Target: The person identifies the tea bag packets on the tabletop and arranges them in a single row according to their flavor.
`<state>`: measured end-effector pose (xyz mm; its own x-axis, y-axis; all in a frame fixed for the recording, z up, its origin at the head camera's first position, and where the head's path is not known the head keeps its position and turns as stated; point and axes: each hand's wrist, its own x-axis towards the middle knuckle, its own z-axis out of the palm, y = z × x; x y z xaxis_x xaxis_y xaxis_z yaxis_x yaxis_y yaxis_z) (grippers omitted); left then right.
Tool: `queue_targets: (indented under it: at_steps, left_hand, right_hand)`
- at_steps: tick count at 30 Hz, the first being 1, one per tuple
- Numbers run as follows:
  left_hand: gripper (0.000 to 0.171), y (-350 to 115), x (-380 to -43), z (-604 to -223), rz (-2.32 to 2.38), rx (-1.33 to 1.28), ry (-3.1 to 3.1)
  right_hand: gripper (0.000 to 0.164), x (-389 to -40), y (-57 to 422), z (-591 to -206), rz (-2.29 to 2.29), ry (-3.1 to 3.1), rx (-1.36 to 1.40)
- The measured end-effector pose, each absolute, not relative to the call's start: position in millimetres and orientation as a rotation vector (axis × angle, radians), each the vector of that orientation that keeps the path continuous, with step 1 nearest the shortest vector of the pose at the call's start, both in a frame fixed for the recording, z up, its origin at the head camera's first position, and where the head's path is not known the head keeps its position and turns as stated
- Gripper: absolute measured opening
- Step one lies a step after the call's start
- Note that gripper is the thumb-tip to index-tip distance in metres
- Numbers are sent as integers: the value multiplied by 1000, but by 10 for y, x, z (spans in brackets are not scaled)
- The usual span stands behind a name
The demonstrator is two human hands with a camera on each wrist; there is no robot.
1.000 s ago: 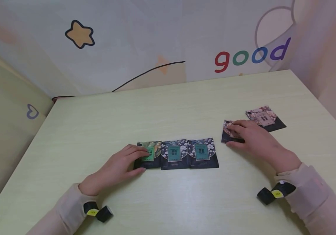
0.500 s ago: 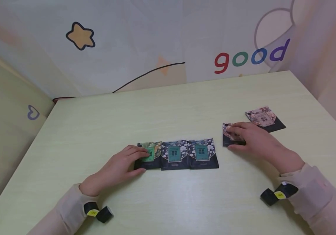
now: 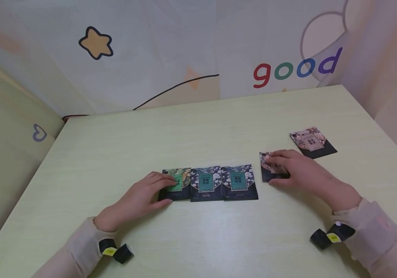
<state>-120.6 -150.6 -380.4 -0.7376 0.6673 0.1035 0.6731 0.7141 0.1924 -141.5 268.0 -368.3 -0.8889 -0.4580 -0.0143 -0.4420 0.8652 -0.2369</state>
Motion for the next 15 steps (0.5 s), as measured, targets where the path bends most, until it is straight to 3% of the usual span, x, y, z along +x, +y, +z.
queue_targets:
  at_steps: [15]
  left_hand:
    - [40,-1511,-1218,-3829,-350,-1131,-2855]
  right_hand:
    - [60,-1357,2657,-3697,-374,2960,-830]
